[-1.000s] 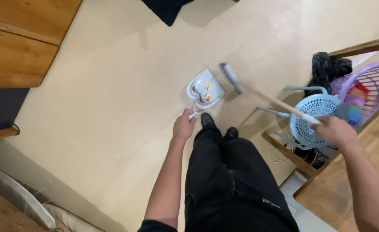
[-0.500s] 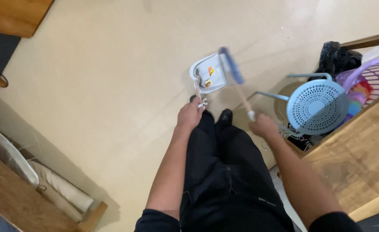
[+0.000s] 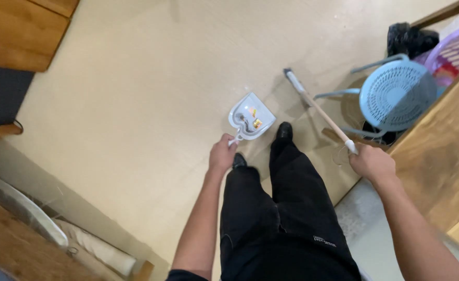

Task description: Sweeping debris off the floor into a dustpan.

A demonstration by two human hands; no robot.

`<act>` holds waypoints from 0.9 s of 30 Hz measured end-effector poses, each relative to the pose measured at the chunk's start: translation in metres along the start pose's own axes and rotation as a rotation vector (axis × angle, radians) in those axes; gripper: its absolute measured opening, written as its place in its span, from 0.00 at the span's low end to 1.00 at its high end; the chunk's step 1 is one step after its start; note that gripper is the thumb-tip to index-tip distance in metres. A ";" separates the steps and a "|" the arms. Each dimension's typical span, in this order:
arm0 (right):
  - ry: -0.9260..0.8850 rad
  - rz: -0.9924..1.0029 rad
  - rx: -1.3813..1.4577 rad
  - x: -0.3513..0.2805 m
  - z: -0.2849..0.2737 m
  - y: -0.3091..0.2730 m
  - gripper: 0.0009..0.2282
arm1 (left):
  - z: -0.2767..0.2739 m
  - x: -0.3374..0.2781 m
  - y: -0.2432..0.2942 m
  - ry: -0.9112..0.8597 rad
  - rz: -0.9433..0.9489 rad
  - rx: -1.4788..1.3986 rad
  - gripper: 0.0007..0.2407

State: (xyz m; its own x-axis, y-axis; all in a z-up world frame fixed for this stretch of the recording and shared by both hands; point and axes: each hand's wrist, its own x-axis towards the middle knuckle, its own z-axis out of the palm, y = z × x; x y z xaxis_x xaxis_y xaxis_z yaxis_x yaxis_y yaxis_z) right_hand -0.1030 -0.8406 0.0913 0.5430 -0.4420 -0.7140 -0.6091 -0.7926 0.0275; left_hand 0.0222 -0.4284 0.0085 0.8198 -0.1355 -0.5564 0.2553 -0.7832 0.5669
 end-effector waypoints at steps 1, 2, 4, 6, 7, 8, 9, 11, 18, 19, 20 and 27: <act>0.001 0.012 0.016 0.007 0.030 -0.004 0.22 | 0.002 -0.003 -0.003 -0.009 0.013 0.013 0.10; -0.042 0.019 0.004 0.011 0.061 -0.008 0.21 | 0.002 -0.010 -0.008 -0.024 0.010 0.034 0.11; -0.093 0.036 0.005 0.003 0.113 -0.031 0.20 | 0.004 -0.024 -0.015 -0.053 0.011 0.067 0.11; -0.123 -0.071 -0.004 -0.014 0.147 -0.069 0.19 | 0.006 -0.033 -0.015 -0.073 0.028 0.087 0.11; -0.123 -0.064 0.007 -0.026 0.153 -0.080 0.19 | 0.002 -0.030 -0.016 -0.080 0.037 0.095 0.11; -0.131 -0.073 0.006 -0.042 0.159 -0.087 0.18 | 0.001 -0.033 -0.017 -0.092 0.035 0.104 0.12; -0.139 -0.083 0.005 -0.059 0.166 -0.093 0.18 | 0.001 -0.036 -0.018 -0.104 0.033 0.113 0.12; -0.133 -0.046 0.008 -0.083 0.137 -0.081 0.18 | -0.001 -0.032 -0.020 -0.104 0.064 0.120 0.12; 0.006 0.158 -0.030 -0.135 0.093 0.006 0.21 | -0.001 -0.061 -0.047 -0.119 0.133 0.068 0.12; 0.006 0.153 -0.032 -0.124 0.099 0.014 0.21 | 0.004 -0.067 -0.049 -0.114 0.129 0.067 0.12; -0.010 0.182 -0.044 -0.113 0.105 0.021 0.22 | 0.008 -0.075 -0.051 -0.121 0.110 0.049 0.11; -0.090 -0.036 0.023 -0.045 0.220 0.009 0.20 | 0.058 -0.111 -0.037 -0.096 0.160 0.089 0.10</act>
State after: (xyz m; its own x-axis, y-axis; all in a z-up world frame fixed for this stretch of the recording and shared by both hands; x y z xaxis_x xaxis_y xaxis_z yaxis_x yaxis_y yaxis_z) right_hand -0.2601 -0.7349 -0.0303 0.5114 -0.3732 -0.7740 -0.6036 -0.7972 -0.0144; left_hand -0.1081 -0.4193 0.0141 0.7927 -0.3164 -0.5211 0.0757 -0.7971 0.5991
